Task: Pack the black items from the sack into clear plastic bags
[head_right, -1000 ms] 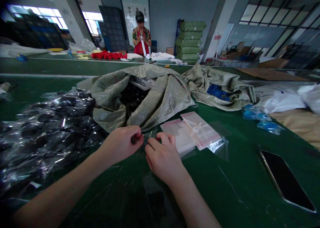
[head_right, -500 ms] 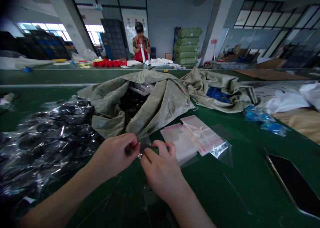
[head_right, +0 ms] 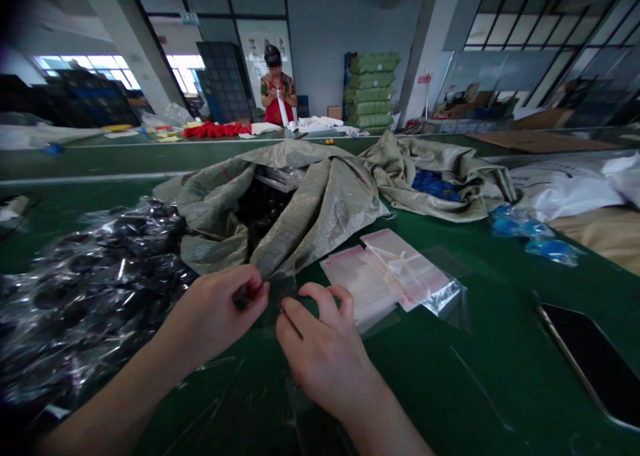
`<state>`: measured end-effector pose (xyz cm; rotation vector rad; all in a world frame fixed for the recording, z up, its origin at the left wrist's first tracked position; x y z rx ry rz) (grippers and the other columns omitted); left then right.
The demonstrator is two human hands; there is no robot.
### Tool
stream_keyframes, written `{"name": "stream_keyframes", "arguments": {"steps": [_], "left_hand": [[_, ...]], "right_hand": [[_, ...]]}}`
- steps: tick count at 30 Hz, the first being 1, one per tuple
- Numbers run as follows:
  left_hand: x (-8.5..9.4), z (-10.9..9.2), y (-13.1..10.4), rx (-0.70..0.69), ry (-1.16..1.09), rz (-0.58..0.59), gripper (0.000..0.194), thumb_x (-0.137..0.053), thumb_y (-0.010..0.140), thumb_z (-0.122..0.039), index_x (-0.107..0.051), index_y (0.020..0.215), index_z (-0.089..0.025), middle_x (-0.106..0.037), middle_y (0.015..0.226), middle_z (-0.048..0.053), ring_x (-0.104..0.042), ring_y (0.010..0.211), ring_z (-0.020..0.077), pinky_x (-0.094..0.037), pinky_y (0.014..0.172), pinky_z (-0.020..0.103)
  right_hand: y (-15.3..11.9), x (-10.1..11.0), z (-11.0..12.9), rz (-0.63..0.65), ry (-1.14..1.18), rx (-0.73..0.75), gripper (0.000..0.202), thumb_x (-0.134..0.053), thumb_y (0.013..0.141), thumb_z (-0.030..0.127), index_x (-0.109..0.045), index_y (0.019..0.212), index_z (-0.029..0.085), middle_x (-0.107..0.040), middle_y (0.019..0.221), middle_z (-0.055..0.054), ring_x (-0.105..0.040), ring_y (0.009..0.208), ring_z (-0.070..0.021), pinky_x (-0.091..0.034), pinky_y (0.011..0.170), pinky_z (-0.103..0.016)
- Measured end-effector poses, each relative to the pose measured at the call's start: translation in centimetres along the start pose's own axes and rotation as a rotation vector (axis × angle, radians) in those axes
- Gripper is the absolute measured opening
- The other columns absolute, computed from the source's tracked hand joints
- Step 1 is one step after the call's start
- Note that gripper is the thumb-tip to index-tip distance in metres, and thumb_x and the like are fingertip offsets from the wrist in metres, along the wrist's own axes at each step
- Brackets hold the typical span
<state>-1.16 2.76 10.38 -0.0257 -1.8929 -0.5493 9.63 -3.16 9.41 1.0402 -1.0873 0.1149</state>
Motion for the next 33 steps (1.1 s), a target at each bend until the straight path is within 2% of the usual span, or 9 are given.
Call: {"name": "stream_keyframes", "arguments": {"steps": [10,14,16,18,21,24,27,30,33], "left_hand": [[1.1,-0.1,-0.5,0.007,0.21,-0.064,0.015,-0.048,0.081,-0.024,-0.051,0.067,-0.019,-0.057,0.065,0.0,-0.048,0.053,0.0106,-0.03,0.05,0.025],[2.0,1.1,-0.3,0.098,0.394,-0.102,0.016,-0.047,0.083,-0.026,-0.056,0.073,-0.019,-0.062,0.072,0.002,-0.052,0.053,0.0126,-0.027,0.048,0.026],[2.1,1.9,0.1,0.138,0.45,-0.104,0.018,-0.045,0.085,-0.028,-0.058,0.077,-0.018,-0.063,0.075,0.004,-0.054,0.054,0.0138,-0.028,0.049,0.026],[1.7,2.7,0.4,0.166,0.469,-0.084,0.02,-0.044,0.087,-0.028,-0.06,0.081,-0.018,-0.065,0.078,0.005,-0.057,0.057,0.0151,-0.03,0.05,0.026],[0.8,3.4,0.8,0.19,0.474,-0.035,0.022,-0.042,0.088,-0.029,-0.062,0.087,-0.018,-0.066,0.083,0.007,-0.062,0.063,0.0179,-0.034,0.052,0.025],[0.0,3.5,1.0,0.192,0.471,-0.003,0.024,-0.041,0.089,-0.027,-0.062,0.09,-0.017,-0.067,0.087,0.009,-0.065,0.068,0.0209,-0.039,0.056,0.027],[-0.6,3.3,1.0,0.179,0.461,0.014,0.025,-0.04,0.089,-0.027,-0.063,0.091,-0.016,-0.068,0.089,0.009,-0.066,0.071,0.0232,-0.042,0.057,0.029],[-1.4,3.2,1.0,0.179,0.446,0.051,0.026,-0.04,0.089,-0.027,-0.064,0.093,-0.016,-0.068,0.091,0.011,-0.067,0.073,0.0243,-0.045,0.059,0.03],[-2.5,2.9,1.0,0.158,0.413,0.085,0.027,-0.041,0.089,-0.027,-0.064,0.096,-0.015,-0.068,0.094,0.012,-0.068,0.076,0.0254,-0.047,0.061,0.031]], "right_hand": [[0.0,-0.3,0.3,-0.028,0.073,0.003,0.017,-0.058,0.086,0.015,-0.065,0.101,0.02,-0.069,0.11,-0.003,-0.049,0.113,-0.0266,-0.031,0.094,-0.047],[-0.1,-1.3,-1.4,-0.096,0.179,-0.114,0.021,-0.056,0.083,0.016,-0.064,0.103,0.018,-0.067,0.107,-0.008,-0.05,0.106,-0.0257,-0.039,0.09,-0.044],[-0.3,-3.3,-2.9,-0.058,0.174,-0.221,0.023,-0.054,0.083,0.012,-0.064,0.103,0.016,-0.065,0.103,-0.01,-0.051,0.101,-0.0246,-0.042,0.087,-0.042],[-0.4,-6.1,-3.8,0.061,0.145,-0.28,0.035,-0.053,0.082,0.012,-0.06,0.116,0.013,-0.063,0.11,-0.013,-0.05,0.102,-0.0255,-0.044,0.086,-0.042],[-0.5,-9.9,-3.6,0.239,0.127,-0.218,0.049,-0.055,0.082,0.014,-0.051,0.131,0.016,-0.058,0.125,-0.013,-0.049,0.103,-0.025,-0.046,0.084,-0.041],[-0.6,-11.7,-3.9,0.296,0.09,-0.179,0.045,-0.05,0.084,0.007,-0.056,0.127,0.018,-0.059,0.123,-0.013,-0.05,0.1,-0.0233,-0.046,0.084,-0.04],[-0.5,-11.2,-5.1,0.234,0.142,-0.228,0.036,-0.052,0.084,0.008,-0.06,0.118,0.013,-0.061,0.113,-0.014,-0.052,0.102,-0.0243,-0.046,0.088,-0.041],[-0.7,-8.5,-7.4,0.031,0.286,-0.409,0.031,-0.058,0.084,0.019,-0.057,0.113,0.011,-0.06,0.107,-0.015,-0.055,0.102,-0.0257,-0.047,0.089,-0.043],[-1.6,-6.1,-8.9,-0.185,0.585,-0.611,0.028,-0.055,0.088,0.032,-0.053,0.112,0.018,-0.062,0.102,-0.011,-0.06,0.091,-0.0218,-0.051,0.08,-0.039]]}}
Point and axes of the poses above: each hand's wrist, its own y-axis towards the middle knuckle, its own x-axis out of the back of the hand, z = x × y, the point moved 10 cm from there along y, towards the middle knuckle
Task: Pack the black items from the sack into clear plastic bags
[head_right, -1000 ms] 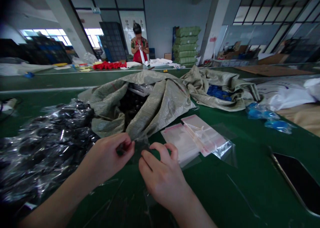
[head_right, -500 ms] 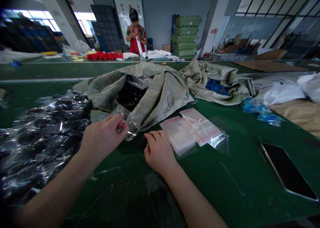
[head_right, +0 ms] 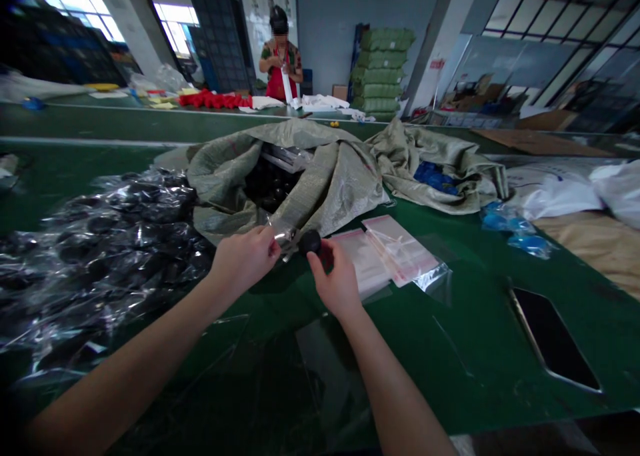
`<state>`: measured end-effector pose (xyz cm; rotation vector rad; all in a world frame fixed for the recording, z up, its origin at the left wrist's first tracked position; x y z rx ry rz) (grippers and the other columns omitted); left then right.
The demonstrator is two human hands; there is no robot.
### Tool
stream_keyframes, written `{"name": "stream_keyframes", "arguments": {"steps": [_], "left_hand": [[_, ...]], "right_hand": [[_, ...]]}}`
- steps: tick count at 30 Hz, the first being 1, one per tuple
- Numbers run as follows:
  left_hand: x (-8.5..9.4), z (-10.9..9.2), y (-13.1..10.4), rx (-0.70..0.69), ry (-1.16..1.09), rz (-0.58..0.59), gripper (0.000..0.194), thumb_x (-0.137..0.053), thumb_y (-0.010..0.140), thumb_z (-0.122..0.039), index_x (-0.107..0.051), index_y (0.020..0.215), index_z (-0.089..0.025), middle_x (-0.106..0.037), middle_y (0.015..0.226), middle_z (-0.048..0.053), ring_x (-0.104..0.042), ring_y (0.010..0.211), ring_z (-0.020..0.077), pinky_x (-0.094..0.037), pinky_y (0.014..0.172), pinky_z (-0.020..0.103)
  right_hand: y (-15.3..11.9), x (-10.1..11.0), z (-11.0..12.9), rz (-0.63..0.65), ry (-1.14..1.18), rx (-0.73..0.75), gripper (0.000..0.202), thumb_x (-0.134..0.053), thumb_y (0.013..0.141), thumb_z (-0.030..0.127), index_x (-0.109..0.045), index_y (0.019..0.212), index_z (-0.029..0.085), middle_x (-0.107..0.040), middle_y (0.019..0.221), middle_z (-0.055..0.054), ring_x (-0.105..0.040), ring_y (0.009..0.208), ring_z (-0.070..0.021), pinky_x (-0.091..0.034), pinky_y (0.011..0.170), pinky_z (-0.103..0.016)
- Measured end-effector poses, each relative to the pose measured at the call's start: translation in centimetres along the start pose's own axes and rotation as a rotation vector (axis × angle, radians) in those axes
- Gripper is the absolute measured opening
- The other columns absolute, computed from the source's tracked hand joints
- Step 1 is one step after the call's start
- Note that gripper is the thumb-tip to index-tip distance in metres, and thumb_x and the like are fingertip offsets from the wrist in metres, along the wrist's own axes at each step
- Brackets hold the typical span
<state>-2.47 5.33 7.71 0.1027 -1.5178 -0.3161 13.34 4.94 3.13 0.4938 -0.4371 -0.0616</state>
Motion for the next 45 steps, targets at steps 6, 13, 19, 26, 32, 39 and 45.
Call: {"name": "stream_keyframes", "arguments": {"steps": [6,13,19,26,32,39,45], "left_hand": [[-1.2,-1.5,-0.4,-0.061,-0.055,0.061,0.03,-0.037,0.092,-0.027,-0.063,0.098,-0.013,-0.069,0.093,0.014,-0.068,0.076,0.0229,-0.049,0.065,0.03],[-0.8,-1.1,-0.2,-0.044,-0.06,0.034,0.032,-0.037,0.092,-0.032,-0.063,0.094,-0.014,-0.068,0.091,0.012,-0.068,0.074,0.0245,-0.047,0.062,0.031],[-0.7,-1.2,-0.3,-0.051,-0.087,0.014,0.033,-0.036,0.093,-0.034,-0.063,0.095,-0.015,-0.068,0.09,0.011,-0.067,0.073,0.0227,-0.046,0.061,0.03],[-0.5,-2.2,-0.8,-0.09,-0.068,-0.003,0.035,-0.031,0.094,-0.034,-0.06,0.092,-0.016,-0.067,0.089,0.01,-0.066,0.069,0.0229,-0.045,0.058,0.031],[-0.4,-3.4,-1.3,-0.145,-0.048,0.007,0.038,-0.026,0.096,-0.034,-0.059,0.091,-0.016,-0.065,0.087,0.01,-0.066,0.069,0.0228,-0.045,0.057,0.03],[-0.5,-3.8,-1.5,-0.183,-0.077,-0.008,0.036,-0.027,0.096,-0.034,-0.058,0.093,-0.017,-0.065,0.087,0.009,-0.066,0.067,0.0219,-0.043,0.055,0.029],[-0.3,-3.4,-1.3,-0.176,-0.08,-0.021,0.036,-0.026,0.097,-0.034,-0.057,0.092,-0.017,-0.065,0.086,0.009,-0.066,0.067,0.0219,-0.043,0.056,0.03]], "right_hand": [[-1.3,-1.8,1.3,0.088,0.481,-0.12,0.028,-0.05,0.091,0.041,-0.042,0.112,0.025,-0.06,0.097,-0.004,-0.061,0.069,-0.0128,-0.051,0.058,-0.026],[-1.2,-3.4,-2.0,0.134,0.334,-0.207,0.031,-0.055,0.087,0.037,-0.042,0.11,0.021,-0.062,0.1,-0.009,-0.062,0.066,-0.0145,-0.053,0.059,-0.031],[-1.0,-2.8,-1.5,0.121,0.028,-0.107,0.036,-0.06,0.083,0.031,-0.049,0.114,0.017,-0.063,0.1,-0.009,-0.061,0.074,-0.0164,-0.052,0.068,-0.033],[-0.9,-2.3,0.2,0.078,-0.158,-0.014,0.04,-0.071,0.073,0.03,-0.057,0.108,0.014,-0.065,0.095,-0.009,-0.06,0.072,-0.0175,-0.052,0.07,-0.034],[-1.0,-1.3,-0.1,-0.023,-0.169,-0.065,0.038,-0.071,0.073,0.029,-0.062,0.106,0.013,-0.067,0.081,-0.006,-0.061,0.067,-0.0179,-0.052,0.069,-0.033],[-1.1,-1.2,0.1,-0.019,0.025,-0.055,0.036,-0.069,0.073,0.023,-0.064,0.108,0.016,-0.068,0.089,-0.007,-0.064,0.073,-0.0173,-0.055,0.069,-0.031],[-0.9,-1.4,-0.2,0.006,0.115,-0.048,0.037,-0.064,0.074,0.015,-0.061,0.111,0.017,-0.066,0.097,-0.007,-0.064,0.076,-0.0157,-0.057,0.072,-0.03]]}}
Point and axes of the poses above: each hand's wrist, its own y-axis towards the middle knuckle, its own x-axis out of the back of the hand, z = x × y, the point moved 10 cm from there along y, towards the middle knuckle
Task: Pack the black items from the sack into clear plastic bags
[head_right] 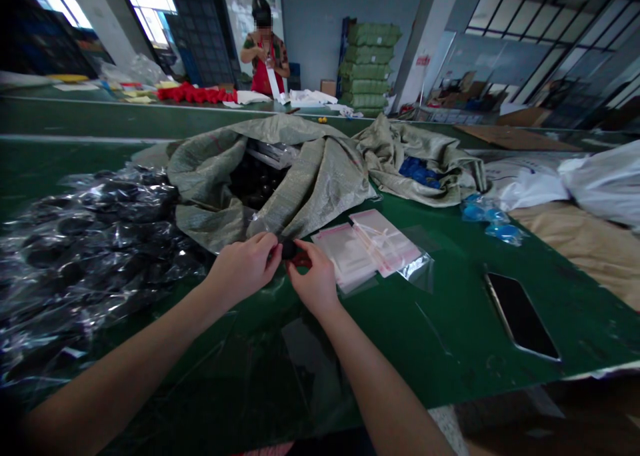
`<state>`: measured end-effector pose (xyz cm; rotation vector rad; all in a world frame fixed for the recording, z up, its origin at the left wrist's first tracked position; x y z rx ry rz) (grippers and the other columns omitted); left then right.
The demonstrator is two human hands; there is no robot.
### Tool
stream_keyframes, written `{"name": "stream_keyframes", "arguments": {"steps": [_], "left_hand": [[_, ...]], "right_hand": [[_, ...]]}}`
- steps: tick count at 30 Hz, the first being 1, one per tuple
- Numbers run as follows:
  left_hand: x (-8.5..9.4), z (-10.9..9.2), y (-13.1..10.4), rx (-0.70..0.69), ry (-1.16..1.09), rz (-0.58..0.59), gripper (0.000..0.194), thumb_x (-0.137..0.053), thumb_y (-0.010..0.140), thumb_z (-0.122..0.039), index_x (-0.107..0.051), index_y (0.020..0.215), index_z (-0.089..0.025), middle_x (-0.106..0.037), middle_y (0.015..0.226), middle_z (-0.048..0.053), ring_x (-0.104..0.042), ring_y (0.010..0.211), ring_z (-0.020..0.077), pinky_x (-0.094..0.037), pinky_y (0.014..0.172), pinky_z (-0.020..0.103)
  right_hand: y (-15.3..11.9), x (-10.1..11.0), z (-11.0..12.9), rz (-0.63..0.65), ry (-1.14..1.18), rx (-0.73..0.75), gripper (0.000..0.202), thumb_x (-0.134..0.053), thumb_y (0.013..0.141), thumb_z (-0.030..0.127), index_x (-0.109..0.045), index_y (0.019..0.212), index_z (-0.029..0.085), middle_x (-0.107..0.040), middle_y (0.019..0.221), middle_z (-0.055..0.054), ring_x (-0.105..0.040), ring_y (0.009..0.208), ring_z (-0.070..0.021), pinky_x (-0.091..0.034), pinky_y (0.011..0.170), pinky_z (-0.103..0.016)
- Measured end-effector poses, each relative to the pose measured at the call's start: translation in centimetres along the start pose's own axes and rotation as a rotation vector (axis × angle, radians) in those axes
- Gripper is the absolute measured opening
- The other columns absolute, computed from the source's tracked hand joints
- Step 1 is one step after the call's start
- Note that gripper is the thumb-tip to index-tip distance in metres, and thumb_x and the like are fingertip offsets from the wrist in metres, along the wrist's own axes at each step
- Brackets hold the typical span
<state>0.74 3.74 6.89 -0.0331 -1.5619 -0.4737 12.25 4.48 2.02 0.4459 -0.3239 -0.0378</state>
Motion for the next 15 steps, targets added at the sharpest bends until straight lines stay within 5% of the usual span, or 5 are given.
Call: {"name": "stream_keyframes", "arguments": {"steps": [15], "left_hand": [[0.7,-0.2,-0.2,-0.015,-0.065,-0.041,0.037,-0.026,0.097,-0.037,-0.057,0.091,-0.018,-0.065,0.088,0.008,-0.064,0.068,0.0203,-0.039,0.053,0.029]], "right_hand": [[-0.7,1.6,1.8,-0.178,-0.135,0.131,0.028,-0.068,0.079,0.024,-0.063,0.106,0.021,-0.051,0.125,-0.012,-0.05,0.118,-0.0245,-0.048,0.097,-0.045]]}}
Point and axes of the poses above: each hand's wrist, its own y-axis towards the middle knuckle, its own x-axis out of the back of the hand, z = x × y, the point moved 10 cm from there along y, towards the middle knuckle
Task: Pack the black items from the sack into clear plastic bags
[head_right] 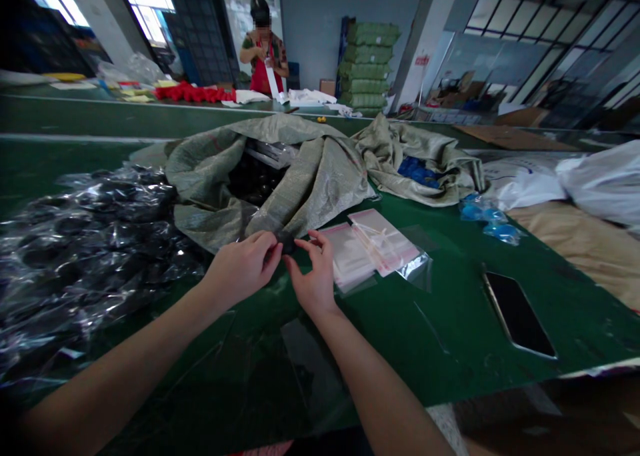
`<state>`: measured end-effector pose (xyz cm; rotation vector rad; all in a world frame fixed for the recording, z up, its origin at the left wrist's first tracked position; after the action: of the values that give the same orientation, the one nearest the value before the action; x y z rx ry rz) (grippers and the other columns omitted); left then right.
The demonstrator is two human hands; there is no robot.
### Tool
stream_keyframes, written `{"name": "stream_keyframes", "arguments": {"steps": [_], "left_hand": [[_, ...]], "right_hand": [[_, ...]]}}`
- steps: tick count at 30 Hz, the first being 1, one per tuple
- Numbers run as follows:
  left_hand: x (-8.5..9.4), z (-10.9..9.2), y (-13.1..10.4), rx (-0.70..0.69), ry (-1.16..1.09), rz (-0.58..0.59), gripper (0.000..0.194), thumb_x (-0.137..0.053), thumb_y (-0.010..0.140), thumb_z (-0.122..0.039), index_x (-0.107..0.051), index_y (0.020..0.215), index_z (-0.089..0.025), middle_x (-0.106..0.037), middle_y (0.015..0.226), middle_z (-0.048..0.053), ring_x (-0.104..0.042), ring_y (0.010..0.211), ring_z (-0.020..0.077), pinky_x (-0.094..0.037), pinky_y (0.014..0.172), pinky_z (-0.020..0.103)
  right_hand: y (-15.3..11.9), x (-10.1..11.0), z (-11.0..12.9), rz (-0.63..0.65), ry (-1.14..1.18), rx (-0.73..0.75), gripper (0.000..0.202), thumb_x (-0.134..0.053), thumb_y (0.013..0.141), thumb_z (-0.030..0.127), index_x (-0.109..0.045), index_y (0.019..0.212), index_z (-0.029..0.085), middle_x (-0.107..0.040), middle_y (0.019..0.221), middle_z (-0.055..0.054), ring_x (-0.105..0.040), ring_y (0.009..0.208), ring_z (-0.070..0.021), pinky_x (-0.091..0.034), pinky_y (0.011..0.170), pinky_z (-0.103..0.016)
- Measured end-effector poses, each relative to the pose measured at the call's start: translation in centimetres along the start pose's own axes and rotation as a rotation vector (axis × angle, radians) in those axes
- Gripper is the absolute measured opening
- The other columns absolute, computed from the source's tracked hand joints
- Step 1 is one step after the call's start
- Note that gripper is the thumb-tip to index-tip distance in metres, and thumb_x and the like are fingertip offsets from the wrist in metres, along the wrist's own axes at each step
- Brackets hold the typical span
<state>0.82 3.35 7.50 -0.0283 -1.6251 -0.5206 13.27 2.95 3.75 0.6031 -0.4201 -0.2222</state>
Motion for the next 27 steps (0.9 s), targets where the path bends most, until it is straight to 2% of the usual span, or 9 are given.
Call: {"name": "stream_keyframes", "arguments": {"steps": [4,7,10,13,17,19,22,24,27], "left_hand": [[-0.1,0.0,0.0,0.0,-0.05,0.018,0.035,-0.028,0.097,-0.037,-0.057,0.092,-0.018,-0.065,0.09,0.007,-0.063,0.067,0.0196,-0.04,0.055,0.029],[-0.4,0.2,0.1,0.008,-0.072,0.031,0.033,-0.03,0.097,-0.036,-0.057,0.091,-0.018,-0.065,0.089,0.008,-0.063,0.067,0.0193,-0.04,0.056,0.03],[-0.8,0.4,0.2,0.011,-0.081,0.042,0.032,-0.03,0.097,-0.035,-0.057,0.09,-0.018,-0.065,0.088,0.007,-0.062,0.067,0.0189,-0.041,0.056,0.029],[-1.1,0.6,0.3,0.02,-0.078,0.05,0.031,-0.031,0.096,-0.035,-0.056,0.09,-0.018,-0.066,0.088,0.007,-0.063,0.068,0.0183,-0.041,0.057,0.029],[-1.1,0.6,0.3,0.021,-0.084,0.057,0.031,-0.031,0.096,-0.034,-0.057,0.09,-0.018,-0.066,0.088,0.007,-0.063,0.068,0.0183,-0.042,0.058,0.029],[-1.1,0.5,0.3,0.022,-0.086,0.068,0.031,-0.031,0.096,-0.035,-0.057,0.09,-0.019,-0.066,0.089,0.007,-0.063,0.068,0.0184,-0.043,0.059,0.029],[-0.8,0.7,0.3,0.032,-0.084,0.064,0.031,-0.031,0.096,-0.035,-0.057,0.091,-0.019,-0.066,0.09,0.007,-0.063,0.069,0.0188,-0.043,0.059,0.029],[-0.6,0.8,0.4,0.047,-0.082,0.055,0.032,-0.031,0.096,-0.035,-0.057,0.091,-0.018,-0.065,0.089,0.008,-0.063,0.069,0.0188,-0.043,0.06,0.029],[-0.5,1.0,0.4,0.066,-0.081,0.056,0.033,-0.03,0.096,-0.035,-0.057,0.09,-0.018,-0.065,0.088,0.008,-0.063,0.067,0.0188,-0.043,0.059,0.03]], "right_hand": [[-0.1,-0.6,-0.7,0.034,0.131,-0.034,0.029,-0.065,0.082,0.025,-0.061,0.11,0.022,-0.047,0.133,-0.012,-0.051,0.121,-0.0235,-0.051,0.096,-0.041],[-0.3,-1.7,-1.8,0.096,0.29,-0.135,0.032,-0.064,0.081,0.027,-0.06,0.112,0.023,-0.049,0.135,-0.011,-0.061,0.109,-0.0213,-0.056,0.087,-0.036],[-0.6,-2.7,-3.0,0.157,0.392,-0.255,0.037,-0.066,0.079,0.029,-0.059,0.114,0.022,-0.061,0.121,-0.01,-0.067,0.094,-0.0189,-0.058,0.082,-0.033],[-0.6,-3.1,-3.4,0.191,0.411,-0.292,0.043,-0.069,0.074,0.027,-0.059,0.115,0.02,-0.067,0.109,-0.009,-0.068,0.092,-0.0187,-0.057,0.083,-0.033],[-0.2,-2.6,-2.8,0.205,0.324,-0.222,0.04,-0.068,0.075,0.026,-0.06,0.114,0.019,-0.067,0.105,-0.009,-0.068,0.087,-0.0175,-0.058,0.081,-0.033],[0.1,-2.0,-1.7,0.196,0.213,-0.125,0.036,-0.067,0.076,0.023,-0.062,0.111,0.02,-0.065,0.108,-0.009,-0.066,0.092,-0.0185,-0.057,0.081,-0.034],[0.5,-0.8,-0.3,0.132,0.047,0.011,0.034,-0.067,0.077,0.02,-0.065,0.111,0.023,-0.059,0.118,-0.01,-0.059,0.107,-0.0213,-0.053,0.091,-0.038],[0.6,-0.3,0.1,0.097,-0.004,0.05,0.034,-0.067,0.078,0.02,-0.066,0.111,0.024,-0.055,0.121,-0.01,-0.057,0.11,-0.0214,-0.05,0.097,-0.041],[0.6,-0.2,0.1,0.101,-0.018,0.074,0.035,-0.068,0.079,0.02,-0.068,0.113,0.028,-0.053,0.124,-0.009,-0.056,0.109,-0.0209,-0.049,0.097,-0.041]]}}
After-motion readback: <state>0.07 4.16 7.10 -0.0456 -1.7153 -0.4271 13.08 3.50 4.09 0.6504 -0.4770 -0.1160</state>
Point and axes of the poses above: each hand's wrist, its own y-axis towards the middle knuckle, its own x-axis out of the back of the hand, z = x × y, the point moved 10 cm from there along y, towards the middle knuckle
